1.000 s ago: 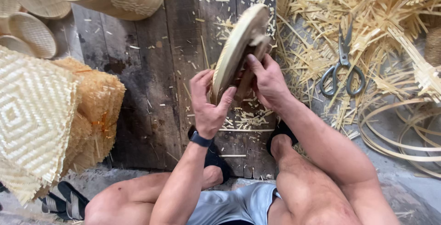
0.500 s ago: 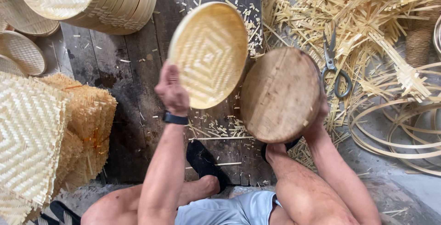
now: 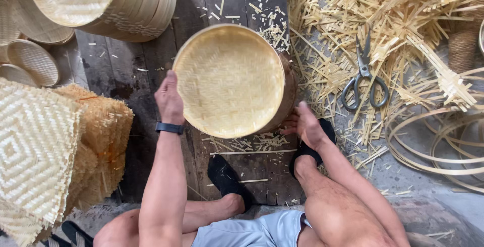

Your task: The person sits on the floor and repeatedly trims the edges of woven bamboo sheets using shears and a wooden template. They place a circular bamboo frame over the sheet, cut the excess material, and stack the finished pieces.

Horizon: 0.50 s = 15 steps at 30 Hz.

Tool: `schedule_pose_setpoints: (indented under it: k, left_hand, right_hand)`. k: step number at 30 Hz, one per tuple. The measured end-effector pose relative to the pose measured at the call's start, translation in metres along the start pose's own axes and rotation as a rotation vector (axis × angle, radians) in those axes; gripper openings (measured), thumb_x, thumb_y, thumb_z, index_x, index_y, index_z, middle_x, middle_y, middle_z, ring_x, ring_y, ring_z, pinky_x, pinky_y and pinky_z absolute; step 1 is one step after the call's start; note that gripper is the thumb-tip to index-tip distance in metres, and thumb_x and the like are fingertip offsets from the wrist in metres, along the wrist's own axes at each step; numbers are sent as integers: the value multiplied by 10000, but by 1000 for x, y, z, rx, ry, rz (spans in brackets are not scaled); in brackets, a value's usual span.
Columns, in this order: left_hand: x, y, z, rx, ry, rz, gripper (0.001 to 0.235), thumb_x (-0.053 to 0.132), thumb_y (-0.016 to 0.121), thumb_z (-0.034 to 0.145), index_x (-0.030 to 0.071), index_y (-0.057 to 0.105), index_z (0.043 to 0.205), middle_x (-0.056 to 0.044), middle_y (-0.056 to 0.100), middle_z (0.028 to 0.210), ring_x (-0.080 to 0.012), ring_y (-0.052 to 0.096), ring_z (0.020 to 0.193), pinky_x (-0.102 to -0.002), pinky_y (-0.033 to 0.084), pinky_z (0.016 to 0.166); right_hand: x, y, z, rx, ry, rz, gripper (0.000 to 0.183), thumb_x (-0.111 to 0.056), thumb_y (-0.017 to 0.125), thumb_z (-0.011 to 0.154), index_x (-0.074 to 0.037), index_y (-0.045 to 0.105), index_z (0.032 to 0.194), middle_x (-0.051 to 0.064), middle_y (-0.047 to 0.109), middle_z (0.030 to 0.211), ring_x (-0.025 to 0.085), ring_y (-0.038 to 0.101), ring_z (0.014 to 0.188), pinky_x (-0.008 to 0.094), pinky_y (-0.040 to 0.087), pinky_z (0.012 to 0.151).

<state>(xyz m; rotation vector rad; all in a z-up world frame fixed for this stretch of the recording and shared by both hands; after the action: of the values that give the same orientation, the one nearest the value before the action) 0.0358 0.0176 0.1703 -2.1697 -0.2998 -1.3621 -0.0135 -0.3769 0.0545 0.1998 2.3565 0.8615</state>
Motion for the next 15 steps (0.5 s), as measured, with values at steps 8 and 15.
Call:
schedule_pose_setpoints:
  k: [8, 15]
  left_hand:
    - [-90, 50, 22, 0, 8, 155, 628, 571, 581, 1015, -12, 789, 1125, -124, 774, 944, -147, 672, 873, -305, 554, 798]
    - [-69, 55, 24, 153, 87, 110, 617, 566, 503, 1021, 34, 691, 1271, -108, 756, 1155, -199, 721, 1057, -348, 570, 944]
  right_hand:
    - [15, -39, -28, 561, -370, -1026, 345, -328, 509, 1068, -31, 681, 1091, 237, 680, 839, 378, 684, 814, 431, 521, 693]
    - [10, -31, -29, 557, -343, -1050, 347, -344, 494, 1056, -99, 738, 1024, 117, 754, 823, 299, 747, 799, 398, 555, 683]
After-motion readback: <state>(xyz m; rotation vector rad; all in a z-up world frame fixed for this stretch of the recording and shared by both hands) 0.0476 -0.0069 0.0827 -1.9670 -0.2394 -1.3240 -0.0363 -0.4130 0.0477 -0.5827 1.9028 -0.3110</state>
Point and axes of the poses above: each hand's wrist, its own z-axis towards the middle knuckle, its own y-axis out of the palm, x = y × z, the point moved 5 cm from there along z, towards the middle knuckle
